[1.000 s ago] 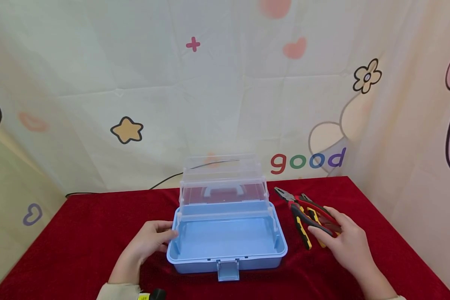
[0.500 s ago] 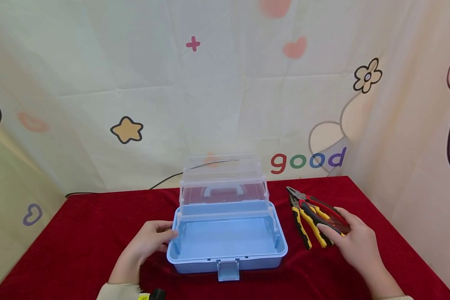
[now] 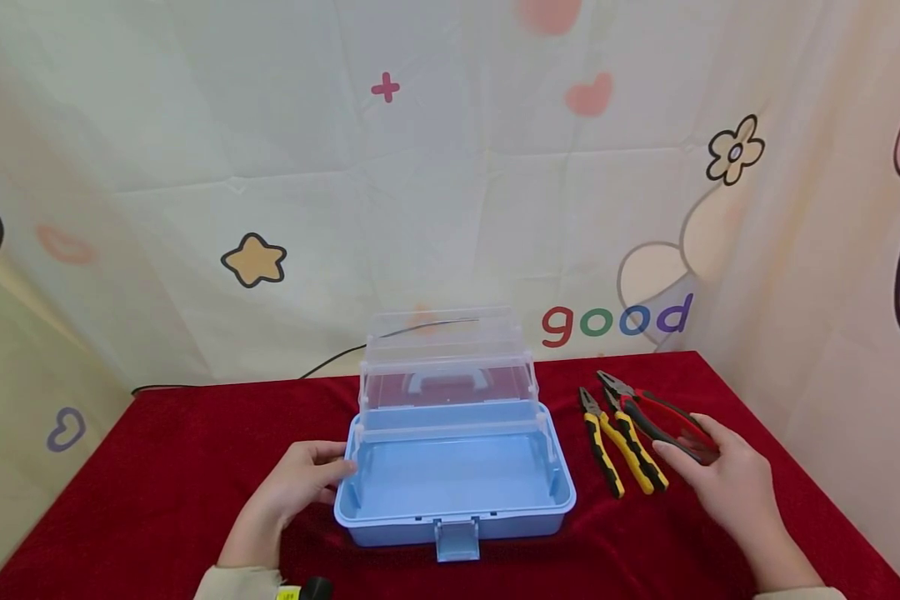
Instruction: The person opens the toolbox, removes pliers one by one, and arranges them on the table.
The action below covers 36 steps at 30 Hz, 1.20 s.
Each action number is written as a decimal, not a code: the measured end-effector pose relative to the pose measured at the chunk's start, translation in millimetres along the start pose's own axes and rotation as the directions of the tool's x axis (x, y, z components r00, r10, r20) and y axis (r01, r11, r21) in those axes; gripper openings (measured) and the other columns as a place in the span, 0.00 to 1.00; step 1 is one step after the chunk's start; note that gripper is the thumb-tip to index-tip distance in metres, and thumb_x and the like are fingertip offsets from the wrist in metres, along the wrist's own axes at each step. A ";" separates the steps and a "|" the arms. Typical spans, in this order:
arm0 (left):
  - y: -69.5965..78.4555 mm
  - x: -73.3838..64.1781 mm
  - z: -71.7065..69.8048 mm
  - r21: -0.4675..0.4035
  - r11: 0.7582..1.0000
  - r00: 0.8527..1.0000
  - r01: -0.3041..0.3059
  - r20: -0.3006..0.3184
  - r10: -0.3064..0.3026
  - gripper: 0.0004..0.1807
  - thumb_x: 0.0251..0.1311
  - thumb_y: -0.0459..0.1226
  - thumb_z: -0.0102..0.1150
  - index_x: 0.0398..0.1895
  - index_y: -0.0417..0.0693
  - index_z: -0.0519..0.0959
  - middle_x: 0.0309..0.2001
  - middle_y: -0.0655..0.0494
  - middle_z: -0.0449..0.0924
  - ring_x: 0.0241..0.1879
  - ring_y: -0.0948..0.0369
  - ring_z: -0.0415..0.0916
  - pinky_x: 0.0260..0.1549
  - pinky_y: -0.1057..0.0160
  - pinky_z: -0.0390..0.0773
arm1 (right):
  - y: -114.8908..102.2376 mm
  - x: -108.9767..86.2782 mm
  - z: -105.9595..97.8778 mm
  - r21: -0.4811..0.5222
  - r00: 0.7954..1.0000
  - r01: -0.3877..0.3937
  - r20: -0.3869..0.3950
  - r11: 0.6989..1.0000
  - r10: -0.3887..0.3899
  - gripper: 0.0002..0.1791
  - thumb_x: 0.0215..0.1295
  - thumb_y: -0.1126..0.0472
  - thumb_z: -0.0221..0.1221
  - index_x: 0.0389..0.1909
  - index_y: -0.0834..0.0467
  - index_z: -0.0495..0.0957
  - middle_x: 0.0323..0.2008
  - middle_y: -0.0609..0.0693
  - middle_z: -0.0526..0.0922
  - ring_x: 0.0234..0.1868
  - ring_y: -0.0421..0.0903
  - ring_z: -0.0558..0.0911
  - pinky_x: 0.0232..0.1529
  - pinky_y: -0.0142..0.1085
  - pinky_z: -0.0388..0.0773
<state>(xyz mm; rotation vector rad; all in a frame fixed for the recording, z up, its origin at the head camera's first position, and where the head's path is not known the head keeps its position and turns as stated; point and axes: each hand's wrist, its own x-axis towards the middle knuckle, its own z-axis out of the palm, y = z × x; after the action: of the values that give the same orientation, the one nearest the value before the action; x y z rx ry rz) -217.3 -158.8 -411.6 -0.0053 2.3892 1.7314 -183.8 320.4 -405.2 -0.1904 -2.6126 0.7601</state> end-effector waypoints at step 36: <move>1.0 -0.7 -0.6 0.002 1.000 1.000 0.014 0.018 -0.014 0.22 0.60 0.34 0.58 0.57 0.32 0.73 0.45 0.40 0.82 0.32 0.58 0.82 0.33 0.56 0.85 | 22.8 26.3 -5.0 -0.049 0.993 -0.034 0.115 0.998 0.040 0.41 0.59 0.39 0.59 0.57 0.70 0.68 0.39 0.69 0.78 0.33 0.53 0.71 0.21 0.33 0.64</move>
<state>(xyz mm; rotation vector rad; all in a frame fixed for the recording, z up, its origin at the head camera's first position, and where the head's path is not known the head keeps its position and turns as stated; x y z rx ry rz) -216.8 -159.1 -410.4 -0.0067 2.3719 1.7159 -205.2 348.4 -404.5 -0.2148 -2.7451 0.7436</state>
